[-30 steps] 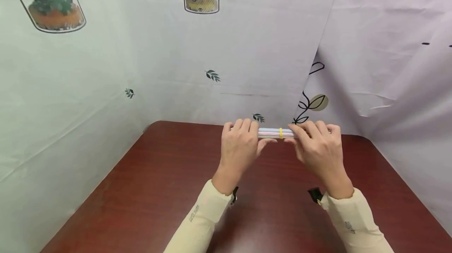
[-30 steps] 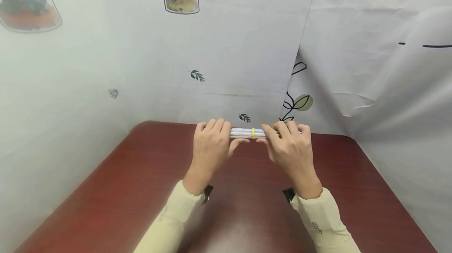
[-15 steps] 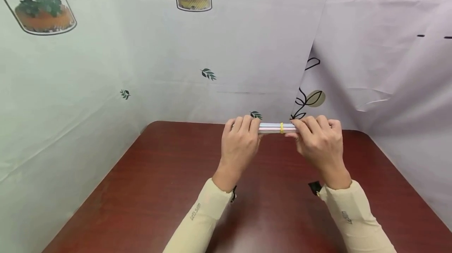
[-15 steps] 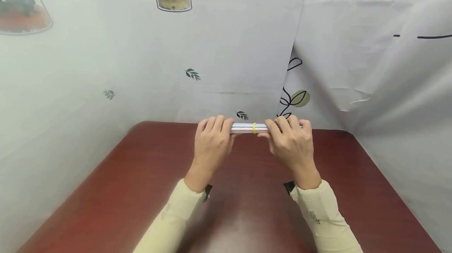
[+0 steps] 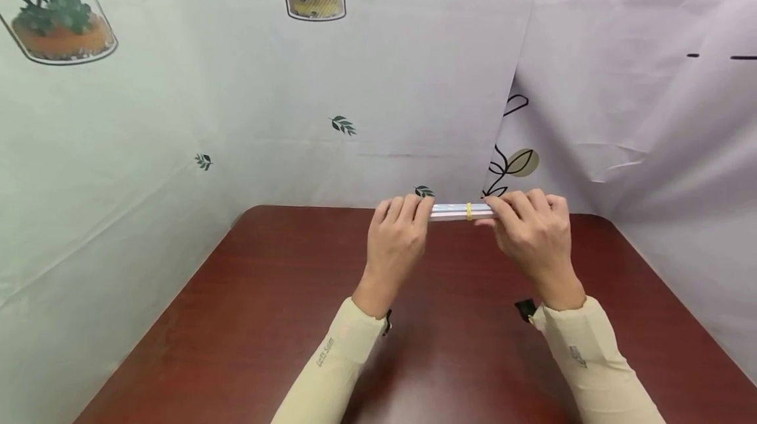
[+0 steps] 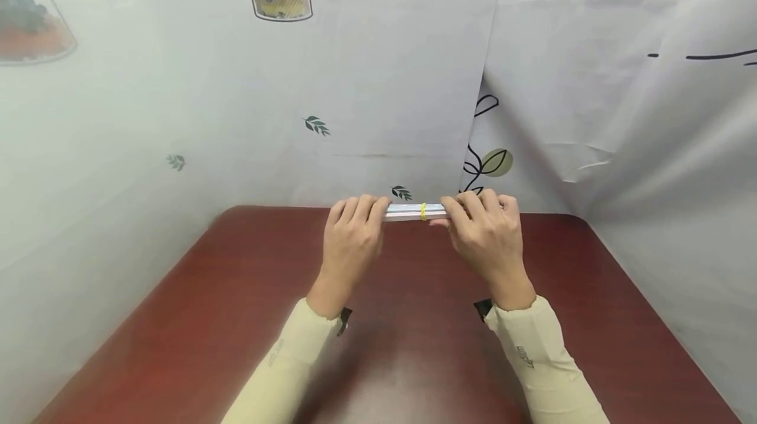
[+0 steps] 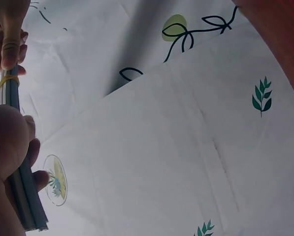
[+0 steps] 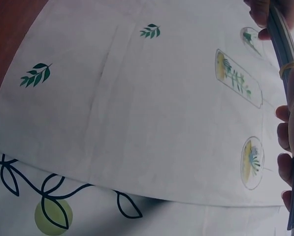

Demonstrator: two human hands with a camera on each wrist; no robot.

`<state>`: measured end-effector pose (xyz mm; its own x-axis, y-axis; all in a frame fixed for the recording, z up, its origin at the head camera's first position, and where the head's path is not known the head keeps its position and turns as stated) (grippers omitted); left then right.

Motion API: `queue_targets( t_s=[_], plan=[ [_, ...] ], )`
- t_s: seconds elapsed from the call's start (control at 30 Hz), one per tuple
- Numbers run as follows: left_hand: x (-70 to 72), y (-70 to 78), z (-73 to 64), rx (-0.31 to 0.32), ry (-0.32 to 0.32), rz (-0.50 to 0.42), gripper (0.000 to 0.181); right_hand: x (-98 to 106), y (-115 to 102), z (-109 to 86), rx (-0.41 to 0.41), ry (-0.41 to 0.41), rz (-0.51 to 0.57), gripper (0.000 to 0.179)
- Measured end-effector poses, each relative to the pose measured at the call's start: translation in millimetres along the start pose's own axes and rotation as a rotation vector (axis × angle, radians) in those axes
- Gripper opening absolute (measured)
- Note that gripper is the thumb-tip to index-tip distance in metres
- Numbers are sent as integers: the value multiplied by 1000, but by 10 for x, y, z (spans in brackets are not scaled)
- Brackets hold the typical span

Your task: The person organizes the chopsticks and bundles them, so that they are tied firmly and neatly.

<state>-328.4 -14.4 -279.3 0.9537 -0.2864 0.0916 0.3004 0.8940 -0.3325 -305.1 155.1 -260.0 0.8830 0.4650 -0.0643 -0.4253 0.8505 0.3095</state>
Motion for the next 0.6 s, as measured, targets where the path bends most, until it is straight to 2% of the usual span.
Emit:
queue_targets(
  t_s=[0.17,0.37,0.6],
  plan=[
    [10,-2,3,1,63,6,10,20,-14,6,17,30,-15,46],
    [-14,-58,9,9,31,-7,12,-9,12,15,18,14,-13,47],
    [9,-125,-1,-12,32,-141,16,45,125,-5,3,-28,52,56]
  ],
)
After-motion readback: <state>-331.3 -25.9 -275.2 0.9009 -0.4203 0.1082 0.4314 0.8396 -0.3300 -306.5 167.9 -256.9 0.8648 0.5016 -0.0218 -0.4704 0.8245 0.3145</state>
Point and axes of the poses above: each hand's wrist, its own z-axis towards the middle knuckle, its own x-axis out of the back of the hand, y = z × x, the point moved 6 cm from there along z, towards the middle knuckle, and after that the axes turned 8 degrees about y, right-handed, at the moved point
